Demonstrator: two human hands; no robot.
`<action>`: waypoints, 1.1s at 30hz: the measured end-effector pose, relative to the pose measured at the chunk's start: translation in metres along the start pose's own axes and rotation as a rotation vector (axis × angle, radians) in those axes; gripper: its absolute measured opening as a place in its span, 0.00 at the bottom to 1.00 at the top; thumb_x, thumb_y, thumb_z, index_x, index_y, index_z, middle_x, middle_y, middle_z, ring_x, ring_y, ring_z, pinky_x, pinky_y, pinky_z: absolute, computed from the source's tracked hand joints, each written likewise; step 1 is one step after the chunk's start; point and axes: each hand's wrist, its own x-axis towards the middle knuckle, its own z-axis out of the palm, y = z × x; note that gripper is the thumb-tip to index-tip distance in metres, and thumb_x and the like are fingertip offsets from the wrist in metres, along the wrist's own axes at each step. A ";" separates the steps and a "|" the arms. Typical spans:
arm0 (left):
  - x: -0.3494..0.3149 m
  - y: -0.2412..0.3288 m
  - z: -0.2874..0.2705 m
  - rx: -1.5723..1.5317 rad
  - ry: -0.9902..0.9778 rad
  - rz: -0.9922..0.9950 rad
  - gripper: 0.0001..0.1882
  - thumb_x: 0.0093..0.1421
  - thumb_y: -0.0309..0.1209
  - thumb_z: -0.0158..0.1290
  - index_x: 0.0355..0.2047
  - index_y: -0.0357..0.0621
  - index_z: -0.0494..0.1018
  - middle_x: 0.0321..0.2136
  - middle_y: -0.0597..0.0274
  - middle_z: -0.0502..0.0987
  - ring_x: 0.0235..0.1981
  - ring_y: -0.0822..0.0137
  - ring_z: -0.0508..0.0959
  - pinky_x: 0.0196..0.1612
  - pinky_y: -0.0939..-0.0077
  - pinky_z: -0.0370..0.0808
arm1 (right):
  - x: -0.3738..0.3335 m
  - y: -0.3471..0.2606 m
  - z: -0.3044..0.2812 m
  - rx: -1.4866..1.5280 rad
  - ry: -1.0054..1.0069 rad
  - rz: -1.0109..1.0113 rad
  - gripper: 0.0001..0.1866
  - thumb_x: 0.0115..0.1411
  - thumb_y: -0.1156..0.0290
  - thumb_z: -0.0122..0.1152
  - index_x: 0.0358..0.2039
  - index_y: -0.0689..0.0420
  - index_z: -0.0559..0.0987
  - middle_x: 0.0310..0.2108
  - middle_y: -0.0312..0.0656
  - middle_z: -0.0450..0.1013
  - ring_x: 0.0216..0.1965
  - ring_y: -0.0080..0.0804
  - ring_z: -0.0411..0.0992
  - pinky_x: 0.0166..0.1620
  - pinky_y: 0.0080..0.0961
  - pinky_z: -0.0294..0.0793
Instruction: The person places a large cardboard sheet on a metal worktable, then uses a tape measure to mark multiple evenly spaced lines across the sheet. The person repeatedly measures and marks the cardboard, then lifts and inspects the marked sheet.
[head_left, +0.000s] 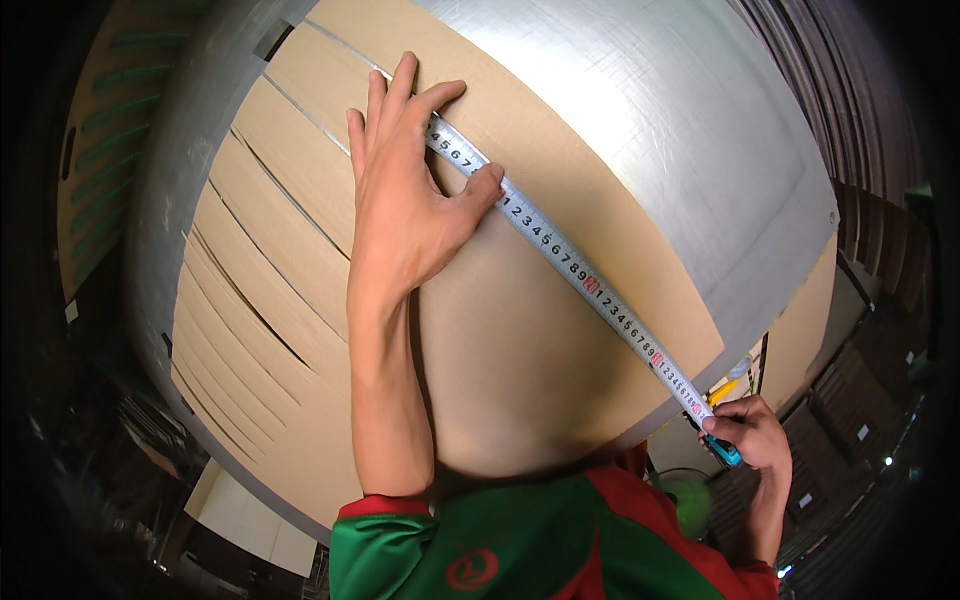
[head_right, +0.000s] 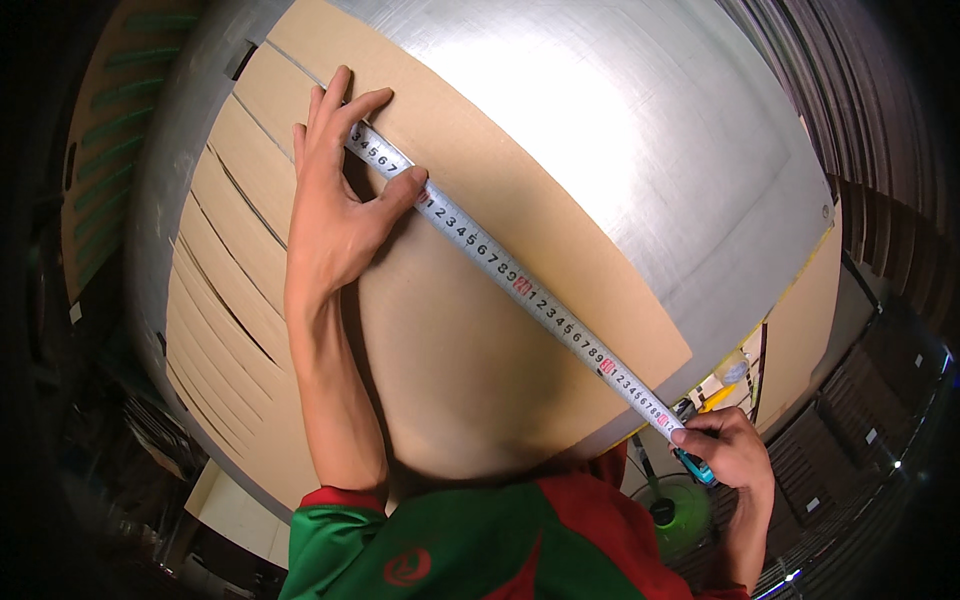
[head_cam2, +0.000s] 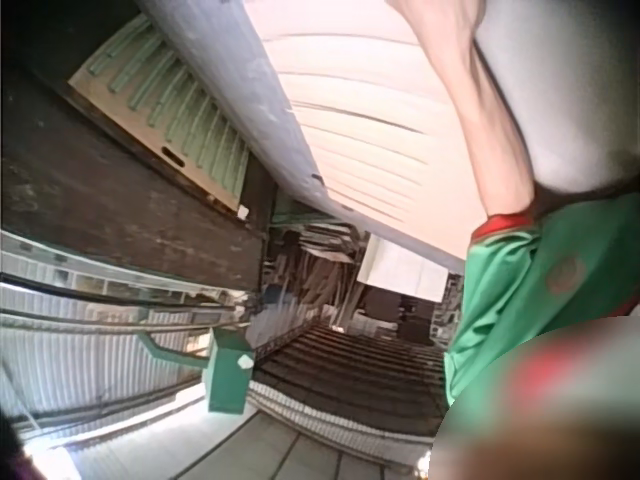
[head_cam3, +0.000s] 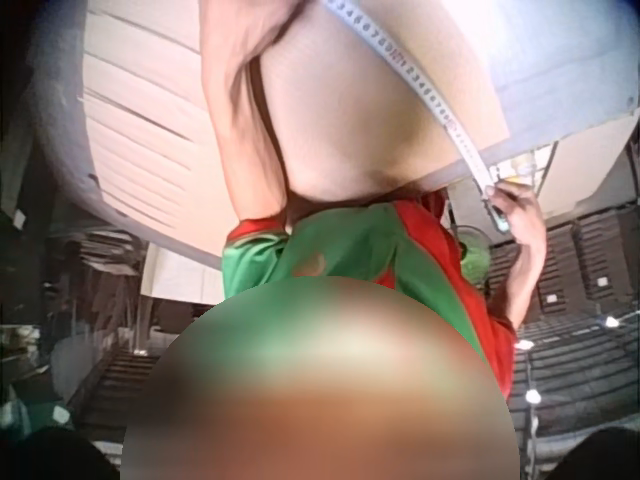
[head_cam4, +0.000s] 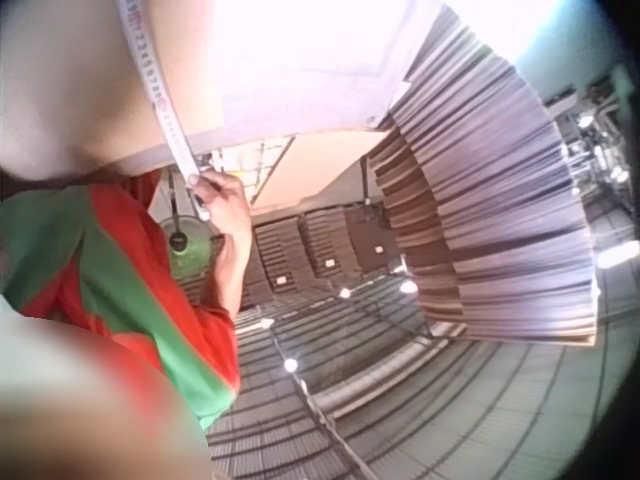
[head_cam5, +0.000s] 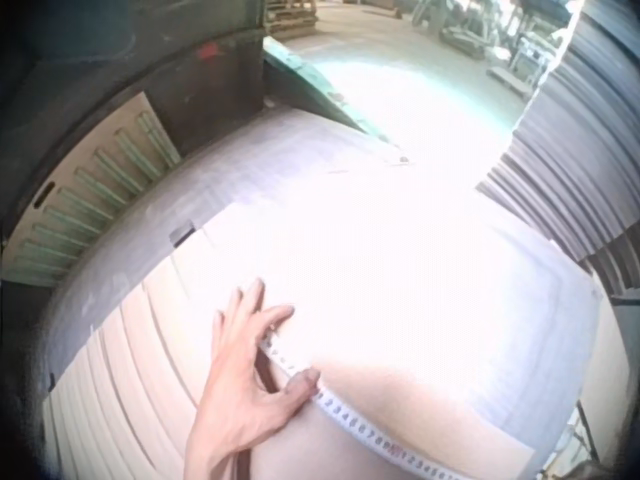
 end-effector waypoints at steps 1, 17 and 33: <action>0.000 0.000 0.000 -0.001 0.000 0.002 0.36 0.47 0.30 0.68 0.60 0.46 0.74 0.73 0.40 0.55 0.77 0.44 0.45 0.77 0.46 0.31 | 0.001 0.000 0.000 0.001 -0.003 -0.004 0.13 0.57 0.63 0.69 0.30 0.62 0.88 0.22 0.41 0.80 0.25 0.25 0.75 0.34 0.26 0.72; 0.001 0.000 0.000 -0.009 0.004 -0.003 0.36 0.46 0.32 0.67 0.59 0.46 0.74 0.73 0.39 0.55 0.77 0.43 0.45 0.76 0.45 0.30 | 0.008 0.002 -0.005 -0.002 -0.061 0.014 0.11 0.57 0.65 0.69 0.30 0.61 0.88 0.21 0.40 0.80 0.24 0.25 0.74 0.32 0.26 0.71; 0.001 0.002 0.000 0.049 -0.011 -0.001 0.38 0.45 0.31 0.66 0.60 0.40 0.71 0.73 0.39 0.54 0.77 0.42 0.46 0.77 0.47 0.33 | 0.011 0.006 -0.006 0.081 -0.111 0.048 0.12 0.57 0.63 0.70 0.31 0.60 0.88 0.22 0.40 0.81 0.25 0.24 0.74 0.34 0.26 0.71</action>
